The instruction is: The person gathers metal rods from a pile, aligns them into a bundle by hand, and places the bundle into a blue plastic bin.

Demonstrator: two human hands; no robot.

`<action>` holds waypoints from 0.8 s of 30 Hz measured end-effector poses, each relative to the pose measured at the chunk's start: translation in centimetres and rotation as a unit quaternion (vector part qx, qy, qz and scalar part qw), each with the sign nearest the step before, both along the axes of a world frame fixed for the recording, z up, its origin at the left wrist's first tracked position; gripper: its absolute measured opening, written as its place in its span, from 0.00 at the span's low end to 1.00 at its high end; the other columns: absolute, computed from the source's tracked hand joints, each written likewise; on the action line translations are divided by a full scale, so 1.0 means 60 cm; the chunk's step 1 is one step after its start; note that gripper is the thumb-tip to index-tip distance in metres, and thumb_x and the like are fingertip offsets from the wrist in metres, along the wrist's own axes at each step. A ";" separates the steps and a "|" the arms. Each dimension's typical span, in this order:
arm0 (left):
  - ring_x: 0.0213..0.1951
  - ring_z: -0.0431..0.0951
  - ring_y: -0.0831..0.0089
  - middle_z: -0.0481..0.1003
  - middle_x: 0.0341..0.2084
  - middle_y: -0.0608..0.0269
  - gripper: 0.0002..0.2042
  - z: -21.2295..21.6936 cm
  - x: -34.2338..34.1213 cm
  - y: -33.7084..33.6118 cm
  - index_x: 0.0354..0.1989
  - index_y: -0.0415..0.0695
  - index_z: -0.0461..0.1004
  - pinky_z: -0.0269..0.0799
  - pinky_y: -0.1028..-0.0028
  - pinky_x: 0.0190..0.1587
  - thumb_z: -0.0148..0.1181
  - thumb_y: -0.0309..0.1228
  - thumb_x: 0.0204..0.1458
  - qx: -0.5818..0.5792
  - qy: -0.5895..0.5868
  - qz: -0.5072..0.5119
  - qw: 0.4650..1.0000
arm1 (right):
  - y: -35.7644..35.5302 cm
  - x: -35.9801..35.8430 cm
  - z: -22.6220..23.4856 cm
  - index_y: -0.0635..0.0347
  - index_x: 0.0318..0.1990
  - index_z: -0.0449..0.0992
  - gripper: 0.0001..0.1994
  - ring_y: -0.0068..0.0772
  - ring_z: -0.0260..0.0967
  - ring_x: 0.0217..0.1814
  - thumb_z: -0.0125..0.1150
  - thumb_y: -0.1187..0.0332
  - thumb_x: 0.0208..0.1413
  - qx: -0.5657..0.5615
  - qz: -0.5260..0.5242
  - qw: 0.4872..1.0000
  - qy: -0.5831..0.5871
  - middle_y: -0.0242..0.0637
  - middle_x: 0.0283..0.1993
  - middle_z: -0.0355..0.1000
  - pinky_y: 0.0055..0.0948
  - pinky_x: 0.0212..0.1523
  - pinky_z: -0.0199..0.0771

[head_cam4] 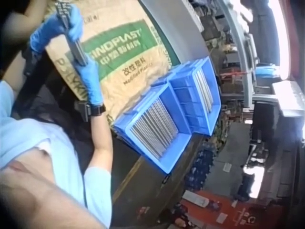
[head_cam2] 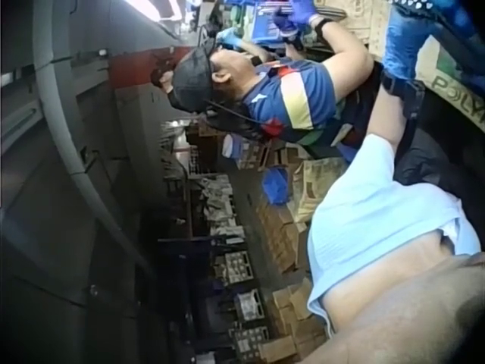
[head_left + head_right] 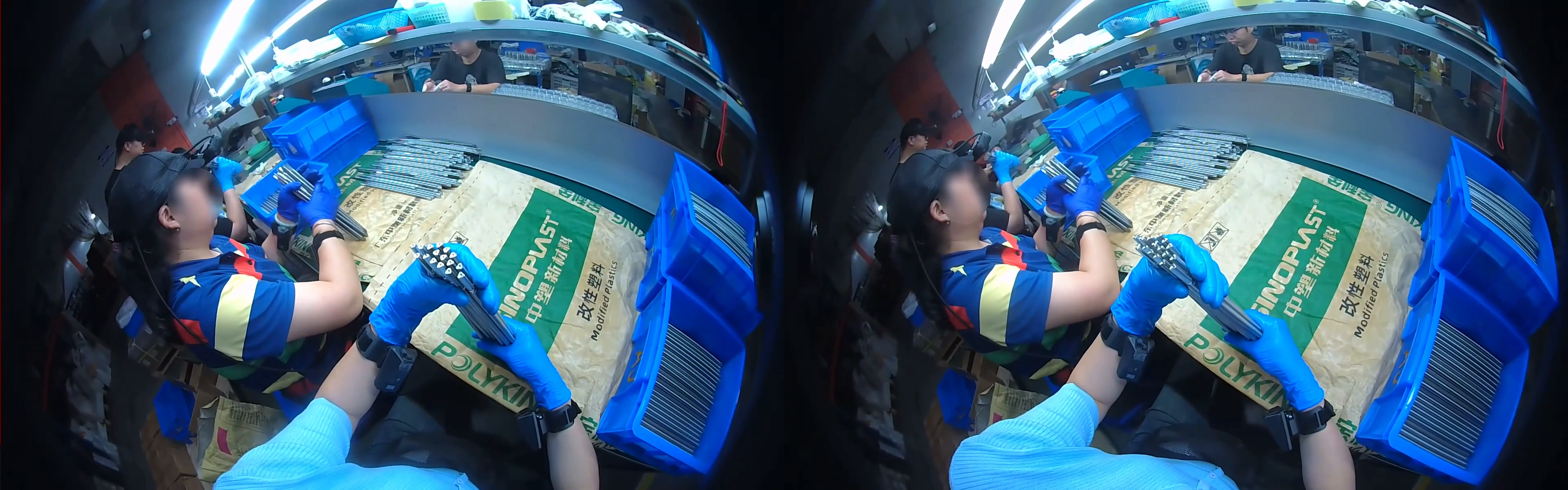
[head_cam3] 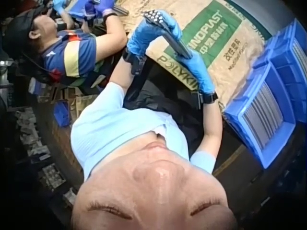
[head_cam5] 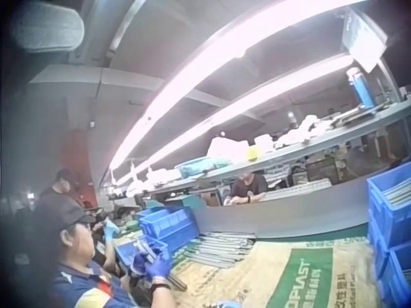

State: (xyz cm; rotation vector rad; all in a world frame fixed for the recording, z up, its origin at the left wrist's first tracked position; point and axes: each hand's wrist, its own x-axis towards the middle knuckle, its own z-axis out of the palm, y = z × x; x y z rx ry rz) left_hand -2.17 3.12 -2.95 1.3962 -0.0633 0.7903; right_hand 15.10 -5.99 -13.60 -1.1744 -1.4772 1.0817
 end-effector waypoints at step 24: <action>0.27 0.68 0.76 0.66 0.23 0.64 0.07 0.020 0.110 -0.100 0.34 0.43 0.64 0.66 0.74 0.34 0.55 0.23 0.50 -0.070 -0.033 0.369 0.926 | 0.010 -0.039 0.044 0.61 0.43 0.63 0.19 0.51 0.71 0.30 0.59 0.71 0.41 0.262 -0.273 0.913 -0.152 0.48 0.30 0.71 0.41 0.28 0.72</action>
